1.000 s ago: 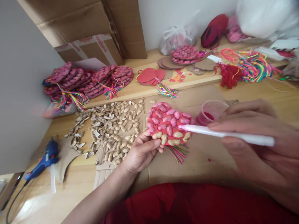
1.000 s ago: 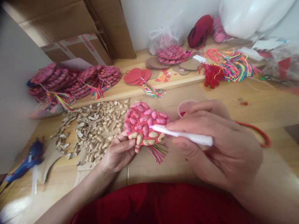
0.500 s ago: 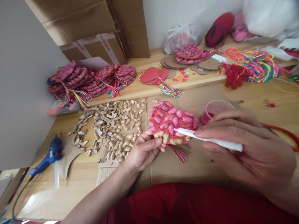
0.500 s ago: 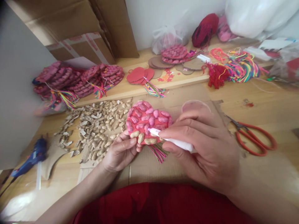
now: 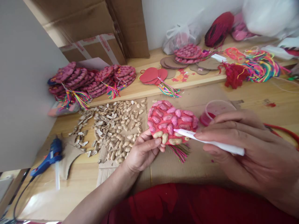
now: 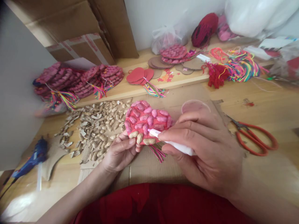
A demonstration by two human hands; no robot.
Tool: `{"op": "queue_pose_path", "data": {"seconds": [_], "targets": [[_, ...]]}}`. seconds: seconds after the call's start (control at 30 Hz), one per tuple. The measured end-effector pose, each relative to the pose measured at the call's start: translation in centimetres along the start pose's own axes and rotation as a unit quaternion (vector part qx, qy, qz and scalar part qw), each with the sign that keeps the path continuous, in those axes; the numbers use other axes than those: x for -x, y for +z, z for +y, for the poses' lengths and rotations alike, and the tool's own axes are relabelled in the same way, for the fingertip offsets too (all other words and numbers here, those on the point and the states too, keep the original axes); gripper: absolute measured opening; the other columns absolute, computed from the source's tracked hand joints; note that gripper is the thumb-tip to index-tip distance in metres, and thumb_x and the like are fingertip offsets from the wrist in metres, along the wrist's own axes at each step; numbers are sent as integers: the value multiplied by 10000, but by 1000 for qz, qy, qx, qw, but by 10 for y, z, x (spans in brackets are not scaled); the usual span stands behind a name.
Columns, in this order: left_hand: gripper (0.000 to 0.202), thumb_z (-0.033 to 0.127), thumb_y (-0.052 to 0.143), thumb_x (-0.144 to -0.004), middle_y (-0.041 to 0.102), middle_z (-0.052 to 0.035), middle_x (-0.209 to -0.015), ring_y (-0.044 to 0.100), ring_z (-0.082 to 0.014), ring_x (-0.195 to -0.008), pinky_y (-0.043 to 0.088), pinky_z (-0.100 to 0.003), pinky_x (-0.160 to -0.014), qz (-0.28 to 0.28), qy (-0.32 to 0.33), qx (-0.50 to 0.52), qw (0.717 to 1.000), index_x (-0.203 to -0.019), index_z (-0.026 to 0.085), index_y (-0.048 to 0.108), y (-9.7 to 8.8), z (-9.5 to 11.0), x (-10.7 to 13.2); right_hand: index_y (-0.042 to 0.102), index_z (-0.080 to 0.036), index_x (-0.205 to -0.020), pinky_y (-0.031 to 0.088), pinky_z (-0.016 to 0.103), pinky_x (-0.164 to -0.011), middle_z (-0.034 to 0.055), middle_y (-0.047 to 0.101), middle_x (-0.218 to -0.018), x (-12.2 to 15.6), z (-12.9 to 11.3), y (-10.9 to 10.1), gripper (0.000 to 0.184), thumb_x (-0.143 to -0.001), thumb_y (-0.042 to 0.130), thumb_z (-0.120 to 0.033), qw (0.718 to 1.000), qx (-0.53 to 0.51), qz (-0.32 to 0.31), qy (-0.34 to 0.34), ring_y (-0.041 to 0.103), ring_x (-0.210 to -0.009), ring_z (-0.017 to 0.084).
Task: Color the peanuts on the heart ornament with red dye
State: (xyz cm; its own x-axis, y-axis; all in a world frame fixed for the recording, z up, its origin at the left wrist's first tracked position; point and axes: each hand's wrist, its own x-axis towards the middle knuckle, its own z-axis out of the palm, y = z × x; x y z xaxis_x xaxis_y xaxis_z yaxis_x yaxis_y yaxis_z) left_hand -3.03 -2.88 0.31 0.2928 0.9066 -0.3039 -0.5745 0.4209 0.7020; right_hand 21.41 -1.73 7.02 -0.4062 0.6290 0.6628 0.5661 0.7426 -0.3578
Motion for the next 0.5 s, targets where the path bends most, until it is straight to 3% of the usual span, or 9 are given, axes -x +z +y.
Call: {"op": "queue_pose_path", "data": {"seconds": [0.5], "targets": [[170, 205, 873, -712, 660, -12, -746, 583, -93, -624, 485, -205, -588, -3, 6, 9, 1000, -825, 153, 757, 1, 1, 0, 661, -394, -1155, 562, 474, -905, -81, 799, -922, 0, -1, -2, 286, -890, 666, -285, 1000, 6, -1, -7, 699, -892, 230]]}}
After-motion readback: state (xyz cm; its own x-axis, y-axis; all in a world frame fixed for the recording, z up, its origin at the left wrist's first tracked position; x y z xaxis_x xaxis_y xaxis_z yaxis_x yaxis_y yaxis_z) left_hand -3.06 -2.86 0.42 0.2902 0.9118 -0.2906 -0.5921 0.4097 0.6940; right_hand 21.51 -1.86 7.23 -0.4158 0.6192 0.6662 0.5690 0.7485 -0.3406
